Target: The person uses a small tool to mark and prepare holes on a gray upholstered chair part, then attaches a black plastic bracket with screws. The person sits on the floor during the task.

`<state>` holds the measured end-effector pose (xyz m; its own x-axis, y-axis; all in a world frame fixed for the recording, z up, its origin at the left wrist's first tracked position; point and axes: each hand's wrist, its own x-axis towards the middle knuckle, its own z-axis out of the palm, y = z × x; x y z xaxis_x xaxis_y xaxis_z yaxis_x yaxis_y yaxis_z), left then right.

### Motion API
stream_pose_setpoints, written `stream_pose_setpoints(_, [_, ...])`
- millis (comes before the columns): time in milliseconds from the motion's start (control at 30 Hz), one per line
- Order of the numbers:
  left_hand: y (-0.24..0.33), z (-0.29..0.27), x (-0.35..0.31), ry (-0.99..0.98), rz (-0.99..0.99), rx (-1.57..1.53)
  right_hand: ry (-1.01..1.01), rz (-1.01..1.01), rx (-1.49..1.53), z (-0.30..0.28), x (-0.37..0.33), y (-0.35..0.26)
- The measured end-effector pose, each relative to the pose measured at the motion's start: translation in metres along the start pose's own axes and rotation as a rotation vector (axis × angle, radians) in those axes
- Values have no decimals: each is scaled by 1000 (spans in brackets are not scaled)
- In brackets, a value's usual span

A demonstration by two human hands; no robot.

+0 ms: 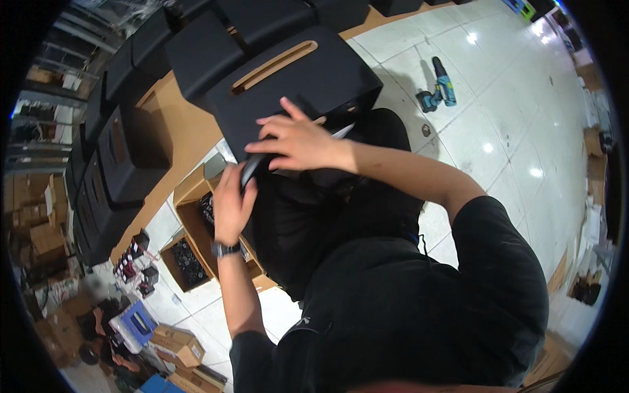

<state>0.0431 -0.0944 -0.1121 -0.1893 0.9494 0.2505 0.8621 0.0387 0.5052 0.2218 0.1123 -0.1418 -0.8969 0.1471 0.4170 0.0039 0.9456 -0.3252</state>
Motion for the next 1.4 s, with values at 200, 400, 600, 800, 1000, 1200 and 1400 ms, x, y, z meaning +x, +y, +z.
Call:
stream_pose_setpoints(200, [-26, 43, 120, 167, 1, -104, 76, 148, -32, -17, 10, 118])
stream_pose_setpoints(400, [-75, 104, 144, 376, -202, 61, 38, 366, -7, -5, 17, 174])
stream_pose_setpoints(600, [-73, 103, 145, 368, -251, 36, 25, 343, -77, 0, 13, 171])
stream_pose_setpoints(800, [-71, 101, 143, 388, -237, 110, 16, 344, -91, 1, 16, 165])
stream_pose_setpoints(1000, [-77, 106, 147, 406, -197, 16, 120, 336, -47, -1, 13, 172])
stream_pose_setpoints(1200, [-80, 104, 142, 412, -210, -25, 714, 555, 263, -20, -13, 211])
stream_pose_setpoints(1400, [-71, 101, 145, 365, -245, -65, 525, 667, 471, -30, -31, 211])
